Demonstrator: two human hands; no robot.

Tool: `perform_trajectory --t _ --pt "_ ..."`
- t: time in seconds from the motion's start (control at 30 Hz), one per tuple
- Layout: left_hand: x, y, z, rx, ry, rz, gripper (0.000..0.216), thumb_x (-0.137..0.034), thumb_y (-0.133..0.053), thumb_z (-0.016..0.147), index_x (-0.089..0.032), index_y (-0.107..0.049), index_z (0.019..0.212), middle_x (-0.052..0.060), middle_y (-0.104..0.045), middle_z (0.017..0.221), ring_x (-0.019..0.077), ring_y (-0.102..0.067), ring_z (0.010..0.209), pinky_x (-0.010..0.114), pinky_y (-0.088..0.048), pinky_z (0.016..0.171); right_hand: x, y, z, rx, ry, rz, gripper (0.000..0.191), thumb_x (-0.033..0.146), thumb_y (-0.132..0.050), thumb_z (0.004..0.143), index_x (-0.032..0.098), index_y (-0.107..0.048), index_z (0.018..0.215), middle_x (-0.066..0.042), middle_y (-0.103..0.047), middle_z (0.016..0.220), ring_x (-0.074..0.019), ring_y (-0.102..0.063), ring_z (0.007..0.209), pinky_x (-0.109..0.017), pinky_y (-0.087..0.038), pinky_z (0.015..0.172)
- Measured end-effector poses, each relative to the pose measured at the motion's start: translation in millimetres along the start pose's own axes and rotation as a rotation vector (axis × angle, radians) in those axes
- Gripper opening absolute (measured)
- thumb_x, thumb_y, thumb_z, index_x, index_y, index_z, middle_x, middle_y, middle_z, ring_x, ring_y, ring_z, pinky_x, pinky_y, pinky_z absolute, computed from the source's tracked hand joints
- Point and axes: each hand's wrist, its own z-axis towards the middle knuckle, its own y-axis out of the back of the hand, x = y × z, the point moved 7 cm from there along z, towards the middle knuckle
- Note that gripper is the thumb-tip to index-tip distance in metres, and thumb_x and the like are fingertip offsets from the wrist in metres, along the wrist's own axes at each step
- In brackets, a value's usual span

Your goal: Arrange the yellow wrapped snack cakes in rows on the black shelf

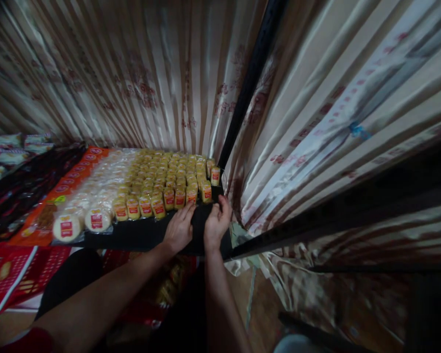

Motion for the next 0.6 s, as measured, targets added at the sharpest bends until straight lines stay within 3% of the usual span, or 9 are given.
perform_trajectory --t 0.1,0.23,0.37,0.6 --pt "-0.6 -0.5 0.0 0.009 0.009 0.019 0.064 -0.001 -0.043 0.071 -0.013 -0.037 0.133 0.013 -0.038 0.143 0.0256 -0.038 0.129 0.043 -0.038 0.103 -2.6 2.2 15.3 -0.018 0.041 -0.147 0.042 0.029 -0.04 0.082 0.016 -0.056 0.119 -0.014 -0.051 0.128 -0.0226 -0.046 0.119 -0.043 -0.037 0.1" --pt "0.6 -2.9 0.8 0.038 0.03 0.039 0.061 -0.003 -0.043 0.073 -0.013 -0.039 0.133 0.012 -0.036 0.144 0.0254 -0.041 0.125 0.041 -0.037 0.101 -1.4 -19.7 10.1 0.126 0.219 -0.407 0.04 0.028 -0.042 0.082 0.017 -0.059 0.116 -0.013 -0.05 0.131 -0.0272 -0.032 0.13 -0.052 -0.024 0.107" --pt "0.6 -5.2 2.1 0.077 0.038 0.04 0.059 -0.004 -0.042 0.074 -0.014 -0.039 0.132 0.011 -0.036 0.145 0.0257 -0.044 0.121 0.041 -0.038 0.099 -8.2 -37.8 -2.3 0.263 0.241 -0.457 0.046 0.028 -0.042 0.082 0.015 -0.053 0.125 -0.012 -0.058 0.123 -0.0249 -0.047 0.119 -0.045 -0.036 0.102" --pt "-0.4 -5.7 2.6 0.081 0.035 0.067 0.058 -0.004 -0.041 0.075 -0.012 -0.038 0.133 0.011 -0.033 0.147 0.0271 -0.044 0.12 0.042 -0.038 0.097 -10.8 -34.8 2.1 0.265 0.175 -0.471 0.043 0.03 -0.042 0.081 0.017 -0.06 0.118 -0.01 -0.067 0.109 -0.0229 -0.059 0.1 -0.039 -0.045 0.092"
